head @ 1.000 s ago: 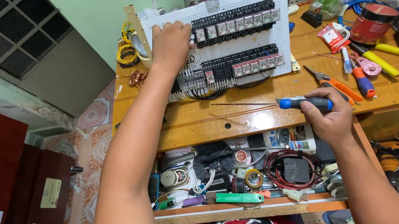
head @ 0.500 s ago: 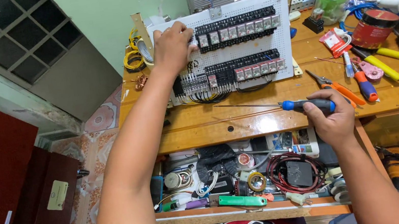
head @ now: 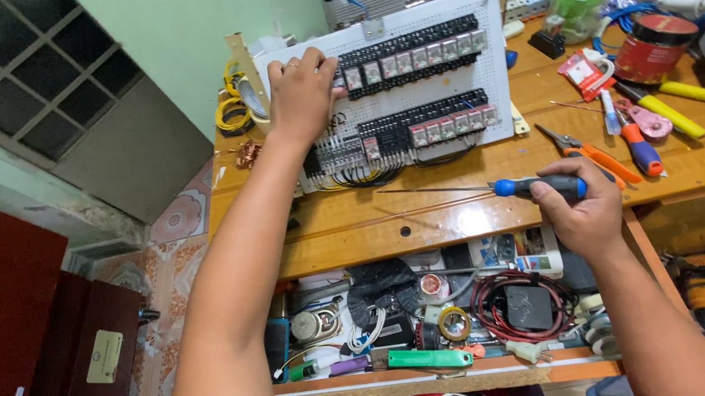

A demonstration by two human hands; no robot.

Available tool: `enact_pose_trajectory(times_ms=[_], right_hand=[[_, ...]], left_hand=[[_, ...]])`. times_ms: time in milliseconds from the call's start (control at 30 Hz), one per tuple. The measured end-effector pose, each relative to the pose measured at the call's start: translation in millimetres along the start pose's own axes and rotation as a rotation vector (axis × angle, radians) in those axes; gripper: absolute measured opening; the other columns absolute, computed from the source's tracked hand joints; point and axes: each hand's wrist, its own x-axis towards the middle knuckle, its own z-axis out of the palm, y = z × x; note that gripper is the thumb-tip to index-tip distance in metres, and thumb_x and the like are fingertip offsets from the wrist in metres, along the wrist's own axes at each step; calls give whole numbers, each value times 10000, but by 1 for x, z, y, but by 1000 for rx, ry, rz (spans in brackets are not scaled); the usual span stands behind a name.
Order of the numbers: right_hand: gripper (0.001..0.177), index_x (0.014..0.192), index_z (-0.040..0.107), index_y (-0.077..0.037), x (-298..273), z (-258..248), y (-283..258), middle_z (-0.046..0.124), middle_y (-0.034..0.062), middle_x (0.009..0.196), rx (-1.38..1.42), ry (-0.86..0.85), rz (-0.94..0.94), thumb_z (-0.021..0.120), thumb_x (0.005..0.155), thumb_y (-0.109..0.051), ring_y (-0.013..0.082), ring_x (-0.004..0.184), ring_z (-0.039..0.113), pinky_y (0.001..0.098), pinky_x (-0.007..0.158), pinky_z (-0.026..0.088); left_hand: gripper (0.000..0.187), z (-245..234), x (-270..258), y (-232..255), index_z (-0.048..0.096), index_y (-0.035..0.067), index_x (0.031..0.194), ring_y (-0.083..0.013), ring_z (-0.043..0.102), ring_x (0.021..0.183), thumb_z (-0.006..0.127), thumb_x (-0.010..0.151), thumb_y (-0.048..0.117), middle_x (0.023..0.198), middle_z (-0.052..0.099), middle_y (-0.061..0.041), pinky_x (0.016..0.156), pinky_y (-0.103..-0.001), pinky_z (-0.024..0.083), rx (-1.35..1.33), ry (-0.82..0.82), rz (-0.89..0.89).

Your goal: Wiring and assembling an electrical control panel using wire strippers, pliers, and a screwdriver.

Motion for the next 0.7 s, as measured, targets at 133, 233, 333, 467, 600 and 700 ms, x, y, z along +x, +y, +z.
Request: enact_pose_trajectory(times_ms=[133, 233, 333, 467, 600, 700], right_hand=[[214, 1089, 688, -78, 7, 6, -2, 658, 60, 1006, 19, 15, 28, 774, 940, -204, 178, 909, 608, 308, 832, 471], [211, 1073, 737, -24, 2, 2, 3, 715, 211, 922, 81, 88, -6, 799, 915, -151, 351, 884, 701, 416, 820, 525], [198, 1003, 718, -140, -10, -3, 6, 682, -2, 868, 117, -2, 28, 746, 945, -326, 135, 778, 584, 301, 705, 443], [249, 1074, 658, -140, -9, -12, -7, 685, 1, 962, 236, 7, -143, 755, 932, -319, 141, 841, 622, 276, 784, 483], [288, 1089, 632, -128, -9, -19, -18, 675, 17, 937, 259, -24, -268, 703, 955, -373, 170, 759, 628, 300, 700, 485], [280, 1091, 627, -133, -11, -25, -23, 664, 4, 942, 271, -23, -278, 684, 965, -377, 174, 745, 620, 305, 686, 476]], left_hand=[[389, 8, -5, -13, 660, 128, 1097, -333, 659, 810, 815, 837, 373, 1103, 596, -107, 811, -528, 416, -20, -3, 56], [396, 19, -11, -19, 721, 81, 1249, -430, 694, 1034, 782, 921, 294, 1103, 669, -152, 923, -540, 437, -249, -104, 140], [520, 25, -9, -35, 701, 112, 1414, -422, 598, 1056, 732, 969, 379, 1162, 667, -210, 918, -518, 416, -212, -240, 182], [471, 51, -19, -62, 770, 1, 1430, -372, 673, 1038, 858, 1074, 297, 1189, 696, -221, 901, -423, 505, -181, -50, 197], [524, 118, -24, -106, 560, -236, 1522, -496, 592, 1153, 805, 1085, -82, 1331, 596, -409, 998, -502, 445, -643, -111, 32], [592, 189, -16, -164, 552, -162, 1520, -445, 580, 1139, 816, 1010, -18, 1355, 601, -338, 949, -491, 445, -672, -158, 9]])
